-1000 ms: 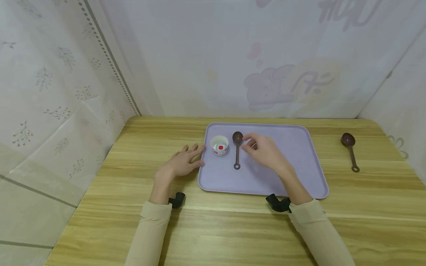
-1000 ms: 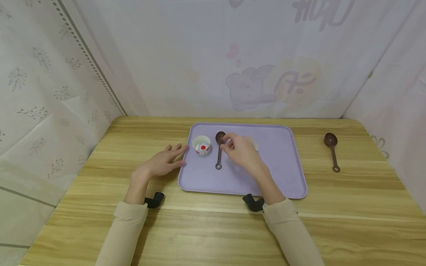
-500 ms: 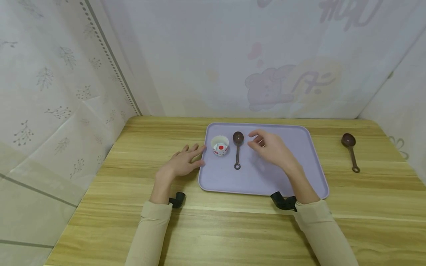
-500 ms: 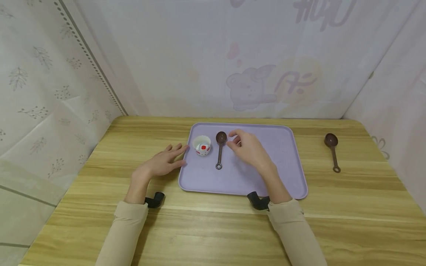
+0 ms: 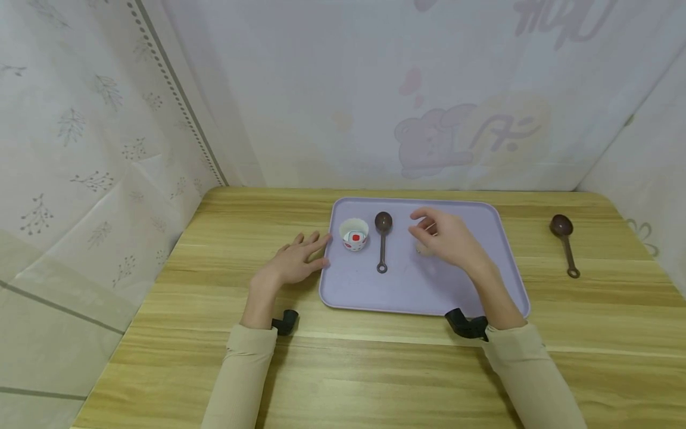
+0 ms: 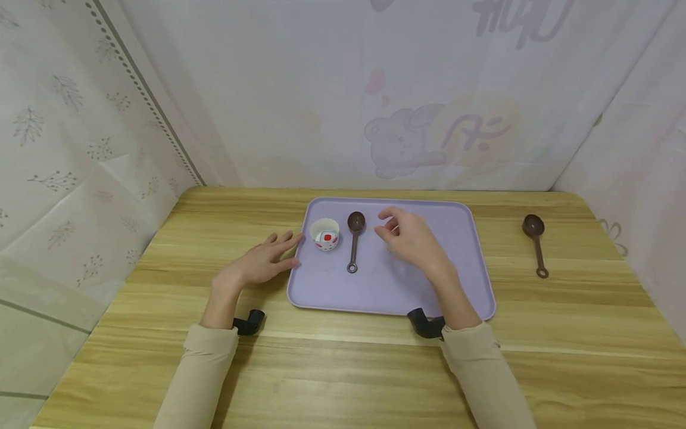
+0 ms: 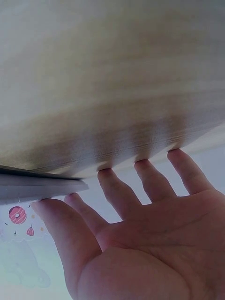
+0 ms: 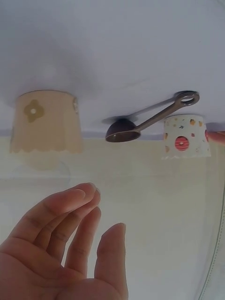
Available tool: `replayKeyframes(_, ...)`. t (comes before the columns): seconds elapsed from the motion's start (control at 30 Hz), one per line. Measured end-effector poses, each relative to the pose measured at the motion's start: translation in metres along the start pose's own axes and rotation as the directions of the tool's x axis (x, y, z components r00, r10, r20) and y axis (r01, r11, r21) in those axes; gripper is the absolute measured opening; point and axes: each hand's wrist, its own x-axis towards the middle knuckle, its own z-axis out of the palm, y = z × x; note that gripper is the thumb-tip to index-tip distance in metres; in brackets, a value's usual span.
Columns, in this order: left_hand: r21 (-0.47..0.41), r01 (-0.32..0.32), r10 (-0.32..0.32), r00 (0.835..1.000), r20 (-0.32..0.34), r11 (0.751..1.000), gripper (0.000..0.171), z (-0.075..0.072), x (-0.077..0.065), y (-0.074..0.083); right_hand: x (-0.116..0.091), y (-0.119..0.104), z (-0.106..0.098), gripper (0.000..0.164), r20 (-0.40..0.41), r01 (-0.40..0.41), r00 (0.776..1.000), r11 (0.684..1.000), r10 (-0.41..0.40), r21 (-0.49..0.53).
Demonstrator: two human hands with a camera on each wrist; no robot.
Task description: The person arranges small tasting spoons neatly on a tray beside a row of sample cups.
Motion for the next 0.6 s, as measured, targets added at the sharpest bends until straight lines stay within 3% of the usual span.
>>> replayKeyframes(0.6, 0.001, -0.006, 0.006, 1.000, -0.008, 1.000, 0.063, 0.001, 0.000, -0.002, -0.006, 0.008, -0.023, 0.040, -0.021, -0.044, 0.999, 0.998, 0.043, -0.047)
